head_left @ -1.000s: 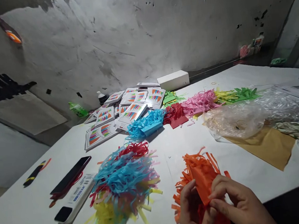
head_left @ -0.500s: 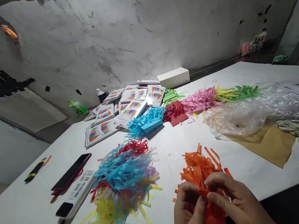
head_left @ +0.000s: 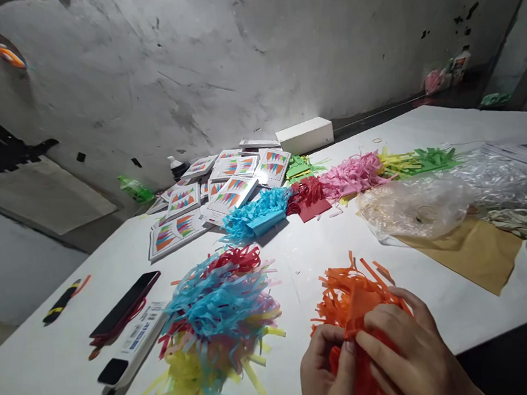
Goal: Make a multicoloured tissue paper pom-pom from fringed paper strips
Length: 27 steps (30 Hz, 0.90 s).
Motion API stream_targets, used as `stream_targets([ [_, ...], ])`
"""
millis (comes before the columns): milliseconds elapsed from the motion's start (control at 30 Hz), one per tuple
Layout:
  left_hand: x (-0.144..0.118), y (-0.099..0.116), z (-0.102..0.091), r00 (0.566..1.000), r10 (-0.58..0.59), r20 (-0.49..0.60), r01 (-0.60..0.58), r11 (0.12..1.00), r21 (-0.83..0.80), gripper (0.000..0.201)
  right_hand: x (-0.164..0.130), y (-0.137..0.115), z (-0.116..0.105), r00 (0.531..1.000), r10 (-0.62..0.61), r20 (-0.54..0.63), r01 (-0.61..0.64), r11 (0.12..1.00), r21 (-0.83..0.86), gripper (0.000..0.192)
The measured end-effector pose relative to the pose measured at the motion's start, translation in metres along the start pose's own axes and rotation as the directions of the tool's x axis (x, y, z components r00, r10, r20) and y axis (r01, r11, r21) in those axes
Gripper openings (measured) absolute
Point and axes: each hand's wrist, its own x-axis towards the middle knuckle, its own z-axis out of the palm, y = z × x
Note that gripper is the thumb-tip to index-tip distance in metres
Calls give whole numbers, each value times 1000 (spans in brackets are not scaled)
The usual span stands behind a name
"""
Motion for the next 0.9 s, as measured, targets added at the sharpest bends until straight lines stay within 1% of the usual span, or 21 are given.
stream_targets([
  [67,-1,0,2,1000,-12,-23,11,1000,-23,40,-4,-2,3,1000,-3,23,5,996,-84,21],
  [133,-1,-4,2,1000,-5,-30,5,1000,-25,40,-7,-4,5,999,0,37,4,994,-107,22],
  [200,-2,-10,2,999,23,-31,-24,1000,-17,40,-7,-6,4,999,29,31,-27,998,-59,22],
  [300,-3,-15,2,997,63,-33,-64,998,-20,39,-4,-8,0,989,133,64,-140,983,117,21],
  [367,-4,-14,2,995,95,-32,-96,995,-19,39,-2,-8,-2,976,200,90,-216,945,244,21],
  [433,-4,-11,3,991,134,-25,-134,991,-13,36,-1,-8,-1,959,271,85,-284,893,350,21],
  [533,-5,-6,5,982,188,-7,-188,982,-25,31,-1,-6,3,917,381,122,-394,811,432,20],
  [600,-5,-4,5,977,212,-2,-212,977,-26,31,-2,-5,6,893,423,151,-443,772,457,19],
  [667,-5,-3,5,976,218,3,-218,976,-7,31,-2,-4,8,877,456,149,-466,734,494,17],
  [733,-5,-3,4,980,200,23,-200,980,20,32,0,-3,9,860,485,158,-488,692,533,19],
  [800,-3,-2,1,984,175,46,-177,983,53,33,2,-2,7,843,486,232,-523,637,566,20],
  [900,-1,-1,-4,982,173,75,-181,977,115,34,4,3,2,824,444,351,-561,557,613,16],
])
